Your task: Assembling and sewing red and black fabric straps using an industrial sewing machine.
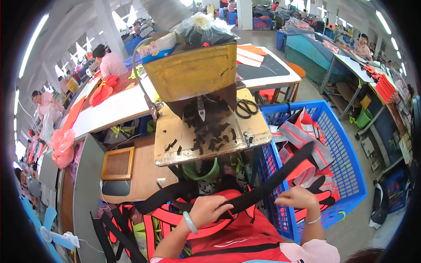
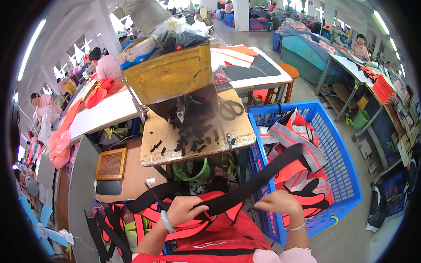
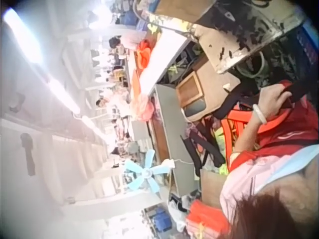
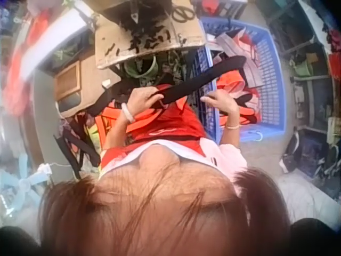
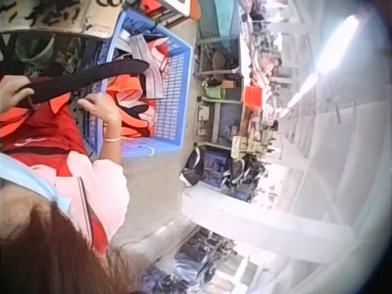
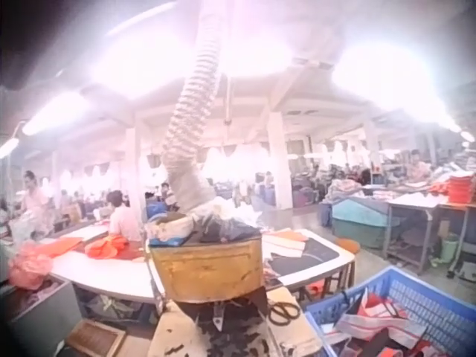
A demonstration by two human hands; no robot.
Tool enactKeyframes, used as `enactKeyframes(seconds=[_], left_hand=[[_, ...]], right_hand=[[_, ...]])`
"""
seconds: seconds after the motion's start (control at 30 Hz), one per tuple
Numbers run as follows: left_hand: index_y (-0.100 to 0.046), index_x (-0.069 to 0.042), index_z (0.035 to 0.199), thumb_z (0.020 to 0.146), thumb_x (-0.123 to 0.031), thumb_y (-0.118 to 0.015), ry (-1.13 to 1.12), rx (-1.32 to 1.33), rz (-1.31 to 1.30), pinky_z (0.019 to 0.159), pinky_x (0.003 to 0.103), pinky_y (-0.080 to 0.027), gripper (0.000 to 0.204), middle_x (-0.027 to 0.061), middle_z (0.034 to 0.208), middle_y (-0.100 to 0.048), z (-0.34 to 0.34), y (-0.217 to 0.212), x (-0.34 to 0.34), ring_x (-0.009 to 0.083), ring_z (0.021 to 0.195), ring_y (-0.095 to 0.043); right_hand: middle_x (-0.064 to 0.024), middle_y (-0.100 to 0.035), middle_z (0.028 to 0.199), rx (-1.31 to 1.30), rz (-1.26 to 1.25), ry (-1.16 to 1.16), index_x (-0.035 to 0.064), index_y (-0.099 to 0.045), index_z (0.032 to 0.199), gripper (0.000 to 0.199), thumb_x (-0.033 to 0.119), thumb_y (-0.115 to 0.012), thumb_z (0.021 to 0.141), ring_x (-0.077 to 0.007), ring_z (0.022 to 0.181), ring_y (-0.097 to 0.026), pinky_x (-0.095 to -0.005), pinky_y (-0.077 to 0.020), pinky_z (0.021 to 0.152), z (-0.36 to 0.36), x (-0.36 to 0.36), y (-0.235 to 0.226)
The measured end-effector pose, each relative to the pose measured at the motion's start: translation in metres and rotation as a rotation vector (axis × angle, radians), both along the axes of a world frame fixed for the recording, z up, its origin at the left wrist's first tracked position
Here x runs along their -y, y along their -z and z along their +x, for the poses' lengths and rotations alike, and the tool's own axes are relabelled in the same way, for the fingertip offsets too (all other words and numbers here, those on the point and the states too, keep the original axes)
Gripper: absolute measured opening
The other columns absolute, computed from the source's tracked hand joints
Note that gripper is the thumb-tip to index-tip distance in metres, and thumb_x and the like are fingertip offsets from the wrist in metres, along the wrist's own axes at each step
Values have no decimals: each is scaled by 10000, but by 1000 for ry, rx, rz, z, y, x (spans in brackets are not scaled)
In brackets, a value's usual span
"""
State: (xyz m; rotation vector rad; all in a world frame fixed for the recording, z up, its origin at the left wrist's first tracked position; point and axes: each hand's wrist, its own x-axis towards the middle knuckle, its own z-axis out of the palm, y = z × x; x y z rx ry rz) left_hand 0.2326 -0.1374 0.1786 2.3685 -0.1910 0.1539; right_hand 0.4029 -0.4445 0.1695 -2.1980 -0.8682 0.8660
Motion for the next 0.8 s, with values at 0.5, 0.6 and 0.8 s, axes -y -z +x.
enactKeyframes(seconds=[0.5, 0.6, 0.8], left_hand=[[-698, -26, 941, 827, -275, -735, -127, -86, -171, 667, 373, -504, 276, 173, 840, -674, 50, -50, -76, 352, 763, -648], [-700, -10, 923, 826, -265, -725, -243, 10, -62, 689, 381, -509, 273, 182, 843, -678, 63, -60, -85, 364, 778, -653], [-699, 5, 960, 850, -273, -699, -261, -88, -101, 691, 342, -495, 299, 163, 811, -683, 105, -68, -126, 260, 745, -660]], right_hand=[[-139, -639, 799, 543, 655, -240, 25, -643, 891, 150, 163, -692, 860, -328, 725, -637, -374, -493, 622, 30, -174, -49], [-143, -645, 813, 638, 647, -245, 26, -639, 882, 148, 166, -682, 865, -338, 740, -638, -386, -496, 639, 48, -193, -57], [-158, -644, 781, 740, 629, -204, 35, -642, 878, 191, 225, -642, 901, -363, 745, -625, -421, -476, 636, 86, -233, -60]])
